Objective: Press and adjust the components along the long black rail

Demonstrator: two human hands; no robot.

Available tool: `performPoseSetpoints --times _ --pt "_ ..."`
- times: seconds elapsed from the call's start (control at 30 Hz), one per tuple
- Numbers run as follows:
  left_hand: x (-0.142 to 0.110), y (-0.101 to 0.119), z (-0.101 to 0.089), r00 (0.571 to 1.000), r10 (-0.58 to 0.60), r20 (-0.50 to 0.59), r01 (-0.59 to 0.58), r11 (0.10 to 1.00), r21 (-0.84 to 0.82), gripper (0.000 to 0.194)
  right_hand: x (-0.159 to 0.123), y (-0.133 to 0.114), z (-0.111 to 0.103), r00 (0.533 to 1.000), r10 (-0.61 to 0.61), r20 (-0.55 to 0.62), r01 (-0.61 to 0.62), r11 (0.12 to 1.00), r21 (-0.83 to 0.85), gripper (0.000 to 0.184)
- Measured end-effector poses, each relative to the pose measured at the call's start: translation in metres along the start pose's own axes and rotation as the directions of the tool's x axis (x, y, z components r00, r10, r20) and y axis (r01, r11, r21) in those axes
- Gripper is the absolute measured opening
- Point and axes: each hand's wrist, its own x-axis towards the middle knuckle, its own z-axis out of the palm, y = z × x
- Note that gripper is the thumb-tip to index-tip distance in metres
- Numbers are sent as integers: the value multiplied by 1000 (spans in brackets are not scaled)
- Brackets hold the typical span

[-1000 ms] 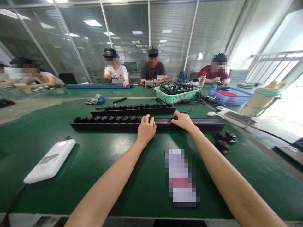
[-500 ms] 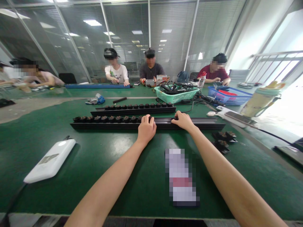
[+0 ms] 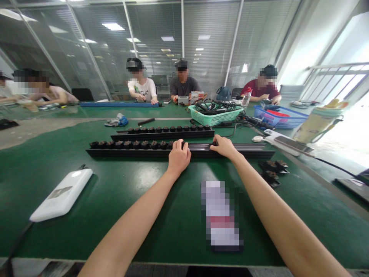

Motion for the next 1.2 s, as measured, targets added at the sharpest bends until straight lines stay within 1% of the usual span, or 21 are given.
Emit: performPoseSetpoints --times 0.3,0.53,0.8,1.1,1.2 --pt "0 0 1 1000 6 -14 -6 1000 6 35 0 1 -1 1000 -16 5 16 1000 -16 24" --pt "0 0 0 1000 5 -3 -5 1000 -8 35 -1 6 -1 1000 -3 20 3 999 37 25" --pt "0 -1 0 1000 7 -11 -7 1000 -5 37 -1 5 1 1000 14 4 -14 999 35 25" --pt "0 -1 0 1000 12 -16 -12 1000 15 36 0 5 0 1000 2 18 -3 999 40 25" --pt "0 -1 1 1000 11 -17 -10 1000 18 35 -1 5 -2 1000 3 21 -3 1000 12 26"
